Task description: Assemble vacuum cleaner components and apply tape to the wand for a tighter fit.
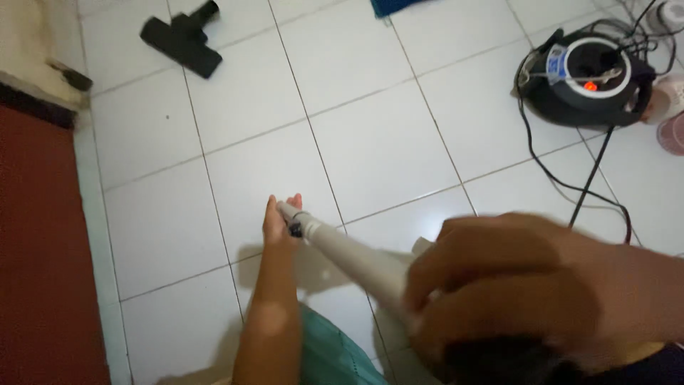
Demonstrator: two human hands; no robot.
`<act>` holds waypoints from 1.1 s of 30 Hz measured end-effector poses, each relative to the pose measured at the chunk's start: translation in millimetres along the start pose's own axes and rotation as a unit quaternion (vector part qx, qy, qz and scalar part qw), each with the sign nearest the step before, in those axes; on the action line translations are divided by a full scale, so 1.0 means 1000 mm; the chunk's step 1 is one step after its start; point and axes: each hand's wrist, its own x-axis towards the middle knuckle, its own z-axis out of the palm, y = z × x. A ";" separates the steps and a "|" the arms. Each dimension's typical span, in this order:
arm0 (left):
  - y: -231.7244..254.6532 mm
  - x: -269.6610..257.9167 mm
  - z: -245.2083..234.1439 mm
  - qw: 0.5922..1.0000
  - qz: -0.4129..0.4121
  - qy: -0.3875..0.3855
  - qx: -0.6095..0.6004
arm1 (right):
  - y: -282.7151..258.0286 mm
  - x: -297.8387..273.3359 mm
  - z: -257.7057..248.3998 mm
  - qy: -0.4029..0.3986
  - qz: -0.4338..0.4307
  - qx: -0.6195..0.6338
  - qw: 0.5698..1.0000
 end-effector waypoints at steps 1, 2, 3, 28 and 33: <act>-0.002 0.007 -0.002 1.000 0.004 -0.006 -0.001 | -0.003 0.004 -0.002 0.001 -0.005 -0.005 1.000; -0.001 0.013 -0.010 0.999 -0.010 -0.038 -0.019 | -0.006 0.010 -0.001 0.006 -0.026 0.034 0.999; 0.000 0.019 -0.018 0.997 -0.025 -0.070 -0.036 | -0.009 0.016 0.001 0.010 -0.047 0.072 0.996; -0.004 -0.133 0.063 0.935 0.008 -0.330 0.126 | 0.000 0.039 0.047 0.101 -0.084 -0.116 0.984; -0.010 -0.154 0.079 0.914 0.050 -0.366 0.169 | 0.018 0.044 0.050 0.069 -0.100 -0.157 0.980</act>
